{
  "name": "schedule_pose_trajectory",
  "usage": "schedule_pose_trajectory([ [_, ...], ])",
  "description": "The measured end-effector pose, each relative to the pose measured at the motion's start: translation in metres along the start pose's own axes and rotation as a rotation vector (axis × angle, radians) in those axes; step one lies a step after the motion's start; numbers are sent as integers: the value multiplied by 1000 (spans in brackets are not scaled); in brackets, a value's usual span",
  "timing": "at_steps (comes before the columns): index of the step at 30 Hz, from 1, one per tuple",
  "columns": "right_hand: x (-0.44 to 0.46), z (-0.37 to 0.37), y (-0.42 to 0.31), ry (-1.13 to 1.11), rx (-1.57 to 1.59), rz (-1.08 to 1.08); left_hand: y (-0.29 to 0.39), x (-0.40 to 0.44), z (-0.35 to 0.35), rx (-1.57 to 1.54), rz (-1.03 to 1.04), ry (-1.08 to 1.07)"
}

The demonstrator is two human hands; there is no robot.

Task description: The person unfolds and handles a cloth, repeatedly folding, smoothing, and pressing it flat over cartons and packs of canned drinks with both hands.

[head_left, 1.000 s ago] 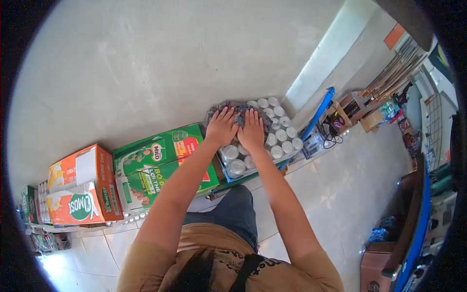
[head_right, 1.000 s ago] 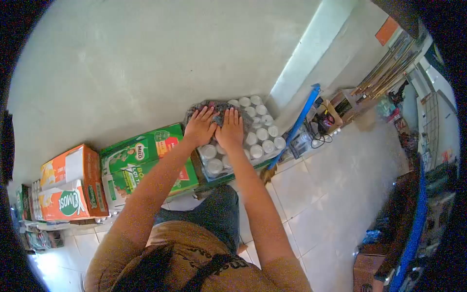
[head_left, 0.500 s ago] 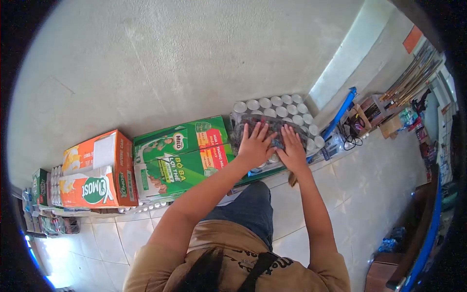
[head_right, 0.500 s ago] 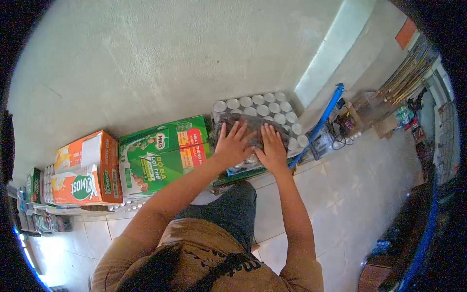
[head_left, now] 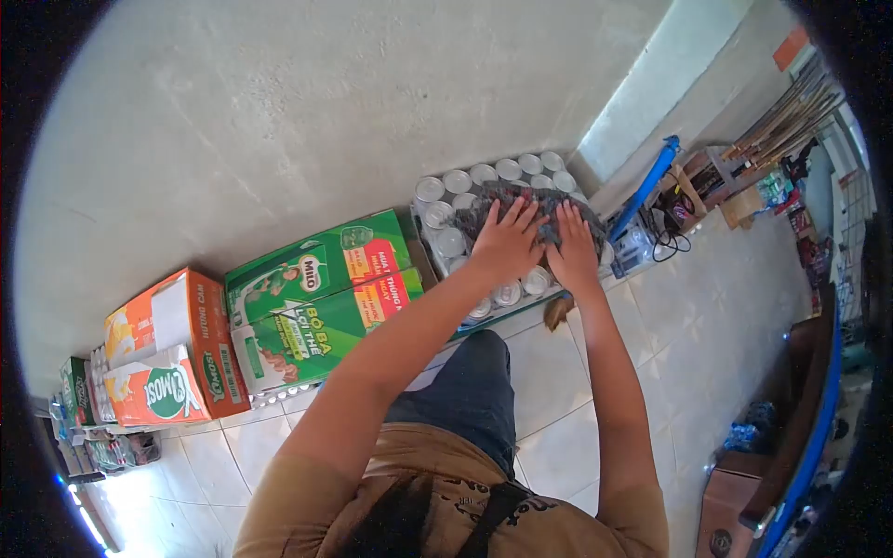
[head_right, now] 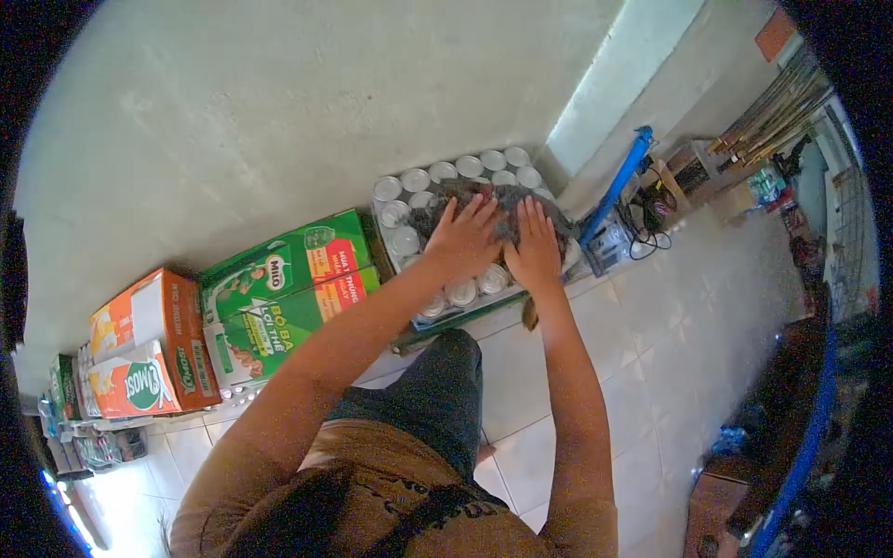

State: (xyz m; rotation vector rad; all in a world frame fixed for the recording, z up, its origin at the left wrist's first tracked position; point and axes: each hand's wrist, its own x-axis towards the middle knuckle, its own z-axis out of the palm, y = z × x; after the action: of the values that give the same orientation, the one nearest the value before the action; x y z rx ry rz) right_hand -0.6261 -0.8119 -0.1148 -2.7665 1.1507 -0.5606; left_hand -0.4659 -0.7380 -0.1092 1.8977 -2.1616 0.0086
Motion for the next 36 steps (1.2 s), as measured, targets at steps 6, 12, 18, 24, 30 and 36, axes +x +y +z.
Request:
schedule_pose_trajectory([
  [6, 37, 23, 6, 45, -118, 116, -23, 36, 4, 28, -22, -72],
  [12, 71, 35, 15, 6, -115, 94, -46, 59, 8, -46, -53, -68],
  [18, 97, 42, 17, -23, -123, 101, -63, 73, 15, -103, -104, 93],
  [24, 110, 46, 19, -30, -129, 113, -70, 80, 16, -121, -128, 87],
  [30, 114, 47, 19, -22, -128, 104, -74, 82, 19, -114, -115, 123],
  [36, 115, 44, 16, -41, -116, 113, -72, 82, 14, -111, -119, 54],
])
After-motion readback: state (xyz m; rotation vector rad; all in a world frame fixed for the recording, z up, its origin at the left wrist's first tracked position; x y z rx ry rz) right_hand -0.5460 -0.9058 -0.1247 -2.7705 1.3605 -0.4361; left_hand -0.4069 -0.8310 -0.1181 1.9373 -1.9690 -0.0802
